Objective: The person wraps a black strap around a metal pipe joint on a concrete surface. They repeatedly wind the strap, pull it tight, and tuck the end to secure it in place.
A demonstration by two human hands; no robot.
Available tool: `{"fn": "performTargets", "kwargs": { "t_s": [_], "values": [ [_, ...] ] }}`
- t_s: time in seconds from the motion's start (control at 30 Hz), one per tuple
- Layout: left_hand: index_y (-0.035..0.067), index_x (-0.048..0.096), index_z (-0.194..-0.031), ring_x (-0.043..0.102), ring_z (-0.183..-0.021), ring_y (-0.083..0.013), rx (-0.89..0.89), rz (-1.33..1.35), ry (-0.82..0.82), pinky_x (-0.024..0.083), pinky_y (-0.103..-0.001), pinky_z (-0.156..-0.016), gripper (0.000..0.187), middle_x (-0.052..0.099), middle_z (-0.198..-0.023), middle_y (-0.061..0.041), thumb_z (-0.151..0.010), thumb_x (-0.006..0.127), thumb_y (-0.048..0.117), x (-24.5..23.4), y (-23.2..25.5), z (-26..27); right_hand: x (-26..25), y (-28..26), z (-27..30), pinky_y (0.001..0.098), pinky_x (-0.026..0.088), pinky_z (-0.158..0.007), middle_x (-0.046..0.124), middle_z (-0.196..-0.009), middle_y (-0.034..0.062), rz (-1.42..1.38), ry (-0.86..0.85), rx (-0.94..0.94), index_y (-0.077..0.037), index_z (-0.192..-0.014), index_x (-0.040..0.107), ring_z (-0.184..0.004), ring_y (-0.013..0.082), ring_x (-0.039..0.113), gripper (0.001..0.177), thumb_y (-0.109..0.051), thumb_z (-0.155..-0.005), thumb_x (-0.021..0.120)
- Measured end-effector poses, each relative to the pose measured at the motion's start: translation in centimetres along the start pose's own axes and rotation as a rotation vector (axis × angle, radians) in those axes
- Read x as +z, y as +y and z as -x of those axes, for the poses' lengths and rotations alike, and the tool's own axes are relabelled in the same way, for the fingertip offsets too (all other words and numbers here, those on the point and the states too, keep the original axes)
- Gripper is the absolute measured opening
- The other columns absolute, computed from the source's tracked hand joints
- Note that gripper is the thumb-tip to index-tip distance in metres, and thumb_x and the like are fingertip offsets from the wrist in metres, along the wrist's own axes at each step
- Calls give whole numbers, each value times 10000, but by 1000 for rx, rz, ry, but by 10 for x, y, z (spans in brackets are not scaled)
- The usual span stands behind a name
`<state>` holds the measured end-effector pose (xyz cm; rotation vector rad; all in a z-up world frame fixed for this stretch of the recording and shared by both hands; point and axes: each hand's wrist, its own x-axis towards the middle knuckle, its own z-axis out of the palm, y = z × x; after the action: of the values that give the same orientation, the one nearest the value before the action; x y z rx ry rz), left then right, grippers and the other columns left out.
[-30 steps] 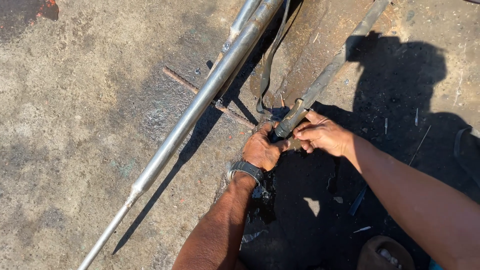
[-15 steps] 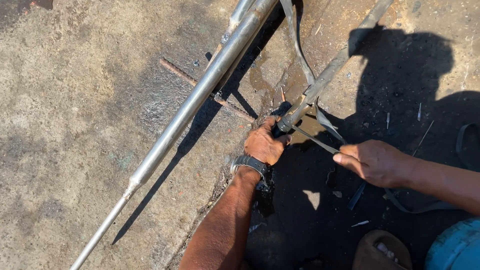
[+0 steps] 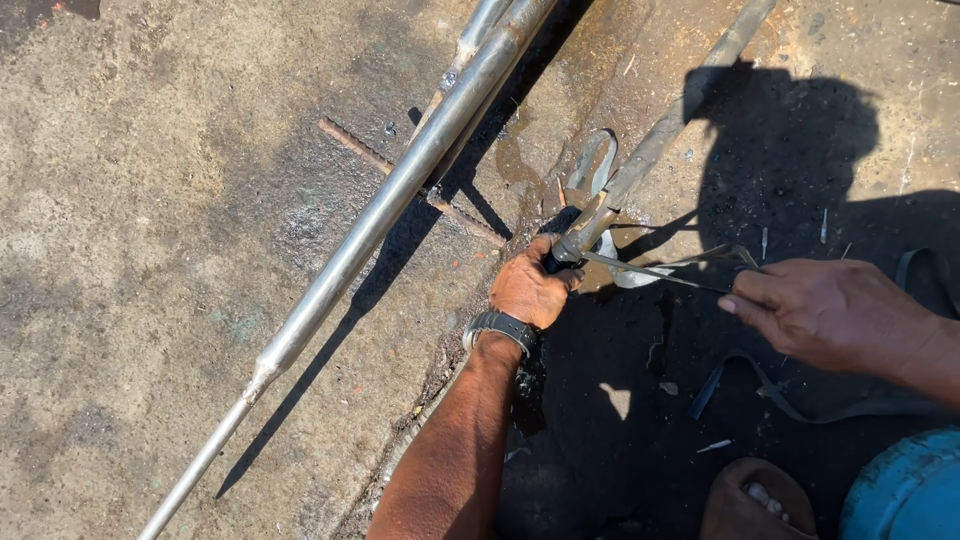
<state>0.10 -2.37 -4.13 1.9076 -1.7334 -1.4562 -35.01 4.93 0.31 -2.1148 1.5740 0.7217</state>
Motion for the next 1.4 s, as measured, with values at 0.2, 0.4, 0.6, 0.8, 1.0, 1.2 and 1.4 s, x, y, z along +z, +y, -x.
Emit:
{"fn": "performTargets", "kwargs": {
  "t_s": [0.2, 0.4, 0.6, 0.8, 1.0, 1.2, 1.4],
  "values": [
    [385, 668, -1186, 709, -941, -229, 4, -5, 20, 545, -422, -788, 393, 764, -1015, 77, -803, 702, 465, -1, 0, 0, -46, -49, -61, 444, 527, -823, 758, -1188, 102, -366, -350, 206, -205, -1526, 493, -960, 310, 731, 535, -486, -1075, 429],
    [362, 674, -1143, 645, -807, -214, -33, 14, 6, 518, -413, -722, 338, 697, -883, 51, -814, 734, 416, -14, 8, 5, 28, 149, -63, 172, 553, -670, 810, -695, -126, 138, -411, 497, -368, -1171, 843, -656, 9, 766, 341, -579, -969, 667],
    [202, 679, -1082, 706, -1175, -359, -54, -35, -28, 536, -525, -1015, 367, 742, -993, -91, -802, 796, 409, -19, 26, 16, 58, 190, -65, 365, 592, -628, 804, -833, 56, -273, 63, 369, -208, -1422, 717, -720, 228, 772, 468, -356, -978, 713],
    [207, 662, -1096, 689, -1172, -374, -32, -38, -31, 540, -522, -982, 354, 726, -996, -105, -828, 781, 406, -11, 15, 9, -64, 3, -71, 577, 570, -833, 776, -1044, 270, -753, 283, 109, -48, -1265, 730, -1017, 441, 738, 312, -148, -980, 653],
    [192, 677, -1070, 676, -1195, -395, -54, 36, -14, 524, -528, -989, 388, 730, -1010, -139, -774, 815, 403, -25, 22, 15, 13, -106, -180, 232, 401, -662, 573, -734, 1, -1596, 226, -50, -12, -929, 676, -723, 83, 594, 154, -11, -781, 633],
    [159, 689, -1099, 684, -1174, -418, 5, 102, -4, 531, -522, -980, 392, 746, -1023, -149, -788, 815, 363, -22, 13, 10, 75, -102, -193, 351, 457, -390, 500, -627, -41, -1855, 82, 97, -104, -931, 605, -482, 102, 563, 121, -173, -929, 705],
    [183, 712, -1158, 709, -1167, -369, 38, 101, 15, 547, -502, -995, 451, 771, -1036, -122, -757, 849, 338, -11, -1, 0, 35, -51, -51, 352, 524, -477, 675, -500, 111, -840, 128, -131, -117, -674, 732, -488, 216, 708, 375, -330, -962, 620]
  ]
}}
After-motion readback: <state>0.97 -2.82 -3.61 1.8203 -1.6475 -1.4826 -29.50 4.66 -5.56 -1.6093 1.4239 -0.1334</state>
